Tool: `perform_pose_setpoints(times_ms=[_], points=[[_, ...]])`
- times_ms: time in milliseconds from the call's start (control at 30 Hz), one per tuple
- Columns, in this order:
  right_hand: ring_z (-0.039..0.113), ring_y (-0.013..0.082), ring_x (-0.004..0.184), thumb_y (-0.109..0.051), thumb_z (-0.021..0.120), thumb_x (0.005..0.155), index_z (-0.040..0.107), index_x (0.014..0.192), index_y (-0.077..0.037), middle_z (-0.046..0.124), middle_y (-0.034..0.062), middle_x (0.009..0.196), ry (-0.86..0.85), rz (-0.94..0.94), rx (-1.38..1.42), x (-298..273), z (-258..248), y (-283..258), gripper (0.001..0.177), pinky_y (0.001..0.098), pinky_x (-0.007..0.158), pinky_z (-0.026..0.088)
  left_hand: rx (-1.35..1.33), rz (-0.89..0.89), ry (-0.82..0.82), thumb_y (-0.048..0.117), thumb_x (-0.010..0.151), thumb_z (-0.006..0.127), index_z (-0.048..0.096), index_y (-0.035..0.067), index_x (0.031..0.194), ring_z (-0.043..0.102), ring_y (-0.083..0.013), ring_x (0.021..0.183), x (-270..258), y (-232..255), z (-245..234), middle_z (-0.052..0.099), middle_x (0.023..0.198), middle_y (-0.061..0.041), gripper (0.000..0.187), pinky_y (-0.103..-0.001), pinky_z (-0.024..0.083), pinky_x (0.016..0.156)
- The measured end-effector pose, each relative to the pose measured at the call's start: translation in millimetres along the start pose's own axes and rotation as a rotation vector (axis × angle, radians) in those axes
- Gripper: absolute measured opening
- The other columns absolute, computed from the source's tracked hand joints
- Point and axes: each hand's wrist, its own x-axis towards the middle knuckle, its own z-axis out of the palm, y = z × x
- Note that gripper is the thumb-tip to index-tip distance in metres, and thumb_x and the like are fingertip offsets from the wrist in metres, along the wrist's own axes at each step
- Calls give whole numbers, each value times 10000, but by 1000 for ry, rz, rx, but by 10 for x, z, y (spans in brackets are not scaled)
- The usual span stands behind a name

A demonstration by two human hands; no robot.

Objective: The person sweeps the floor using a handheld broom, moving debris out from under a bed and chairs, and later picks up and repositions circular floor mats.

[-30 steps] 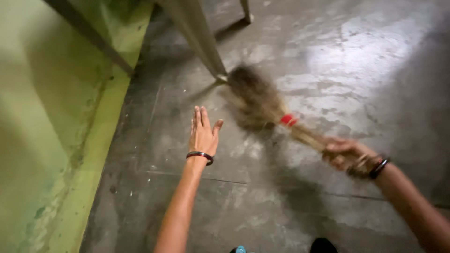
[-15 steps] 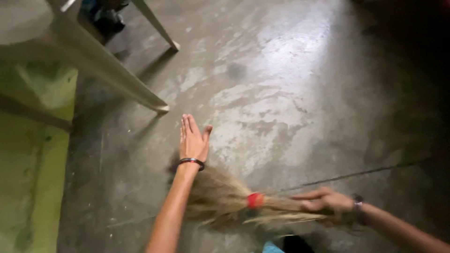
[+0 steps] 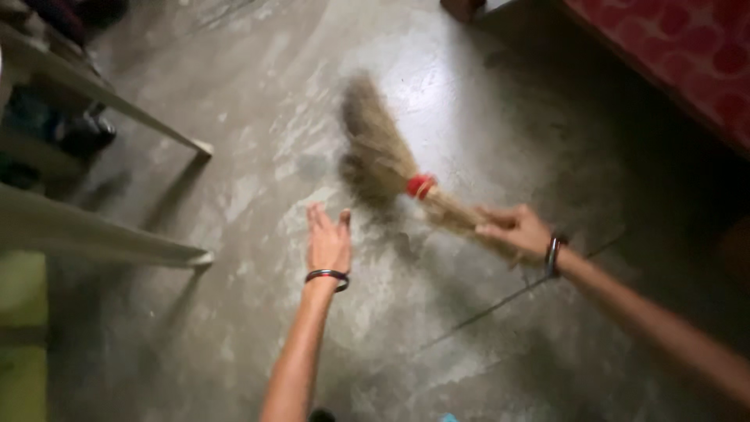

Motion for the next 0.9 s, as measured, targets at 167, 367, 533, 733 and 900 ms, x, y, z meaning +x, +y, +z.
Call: perform_pose_setpoints(times_ms=[167, 367, 533, 733, 900], points=[[659, 163, 1195, -304, 812, 800, 673, 1358, -132, 731, 56, 1326, -364, 277, 218, -751, 257, 684, 600, 332, 1018, 495, -75, 201, 161, 581, 1052, 373, 204, -108, 1567, 218, -452, 1527, 290, 591, -100, 193, 1652, -346, 877, -475, 233, 1235], [704, 233, 1229, -300, 857, 811, 760, 1318, -117, 785, 92, 1321, -88, 635, -15, -1191, -1268, 1419, 547, 398, 1085, 495, -106, 235, 54, 582, 1052, 367, 199, -101, 1575, 211, -451, 1541, 583, 267, 216, 178, 1657, -336, 876, -482, 231, 1246], [747, 192, 1052, -347, 797, 798, 596, 1443, -269, 781, 85, 1245, 122, 262, -317, -447, -1331, 525, 680, 378, 961, 543, -113, 267, -61, 575, 1055, 368, 192, -111, 1568, 169, -454, 1547, 876, 159, 973, 158, 1650, -341, 875, -492, 207, 1244], [774, 203, 886, -430, 790, 769, 588, 1431, -333, 795, 74, 1149, 309, 57, -497, -1013, -1006, -129, 699, 376, 782, 589, -243, 425, -154, 588, 1036, 369, 185, -112, 1572, 148, -446, 1544, 1227, 62, 1318, 150, 1649, -336, 901, -485, 166, 1244], [778, 239, 782, -410, 612, 969, 169, 1766, -369, 803, 124, 940, 393, 1182, -1068, -2047, -836, 342, 912, 376, 713, 634, -192, 451, -154, 585, 1033, 389, 229, -107, 1555, 171, -436, 1543, 1403, -355, 1126, 169, 1645, -326, 882, -485, 183, 1248]])
